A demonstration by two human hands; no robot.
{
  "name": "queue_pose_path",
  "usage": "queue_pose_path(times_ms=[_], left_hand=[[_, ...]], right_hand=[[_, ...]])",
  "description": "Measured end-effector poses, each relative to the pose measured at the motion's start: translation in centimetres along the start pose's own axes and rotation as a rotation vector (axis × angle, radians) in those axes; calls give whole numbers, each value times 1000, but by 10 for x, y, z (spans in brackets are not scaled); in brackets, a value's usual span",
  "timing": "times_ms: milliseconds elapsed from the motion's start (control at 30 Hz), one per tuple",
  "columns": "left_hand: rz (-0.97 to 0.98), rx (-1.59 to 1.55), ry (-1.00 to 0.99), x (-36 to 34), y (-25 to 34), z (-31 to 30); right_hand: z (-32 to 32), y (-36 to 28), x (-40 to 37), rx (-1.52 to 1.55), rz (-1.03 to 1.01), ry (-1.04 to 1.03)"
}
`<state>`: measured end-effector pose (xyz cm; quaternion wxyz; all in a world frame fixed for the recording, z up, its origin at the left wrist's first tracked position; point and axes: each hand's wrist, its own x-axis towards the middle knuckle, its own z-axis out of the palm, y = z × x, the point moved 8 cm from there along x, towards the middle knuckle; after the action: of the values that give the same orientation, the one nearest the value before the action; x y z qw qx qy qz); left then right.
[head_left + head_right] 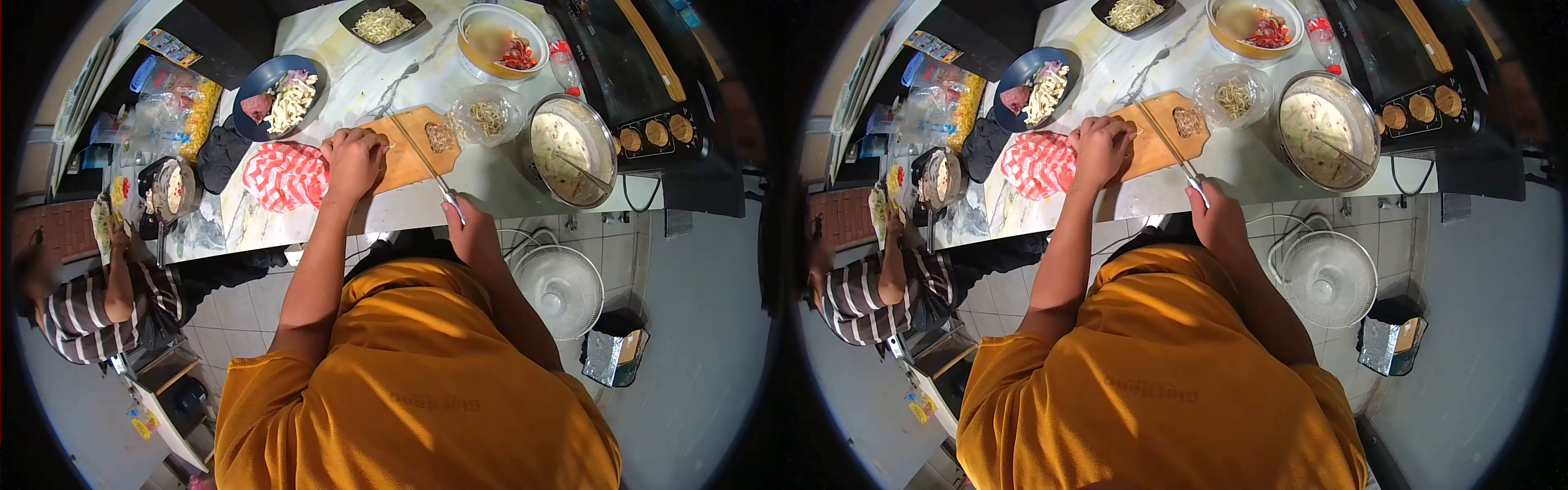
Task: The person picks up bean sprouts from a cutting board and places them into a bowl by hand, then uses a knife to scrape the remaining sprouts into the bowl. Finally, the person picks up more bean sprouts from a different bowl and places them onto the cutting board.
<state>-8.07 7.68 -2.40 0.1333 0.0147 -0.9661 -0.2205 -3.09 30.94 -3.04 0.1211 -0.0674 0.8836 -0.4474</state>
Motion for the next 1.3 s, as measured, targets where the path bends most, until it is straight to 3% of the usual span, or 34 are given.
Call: queue_pose_path(times_ms=[133, 767, 933, 1133, 1300], left_hand=[[24, 17, -12, 1, -3, 4], [78, -17, 14, 1, -4, 0], [63, -10, -6, 2, -3, 0], [68, -25, -1, 2, -3, 0], [-1, -63, -20, 26, -8, -8]], right_hand=[[-1, -6, -6, 22, 15, -85], [2, -10, -3, -45, 33, -121], [9, 1, -3, -220, 26, -35], [-21, 11, -20, -164, 177, -47], [-22, 16, -29, -144, 166, 34]])
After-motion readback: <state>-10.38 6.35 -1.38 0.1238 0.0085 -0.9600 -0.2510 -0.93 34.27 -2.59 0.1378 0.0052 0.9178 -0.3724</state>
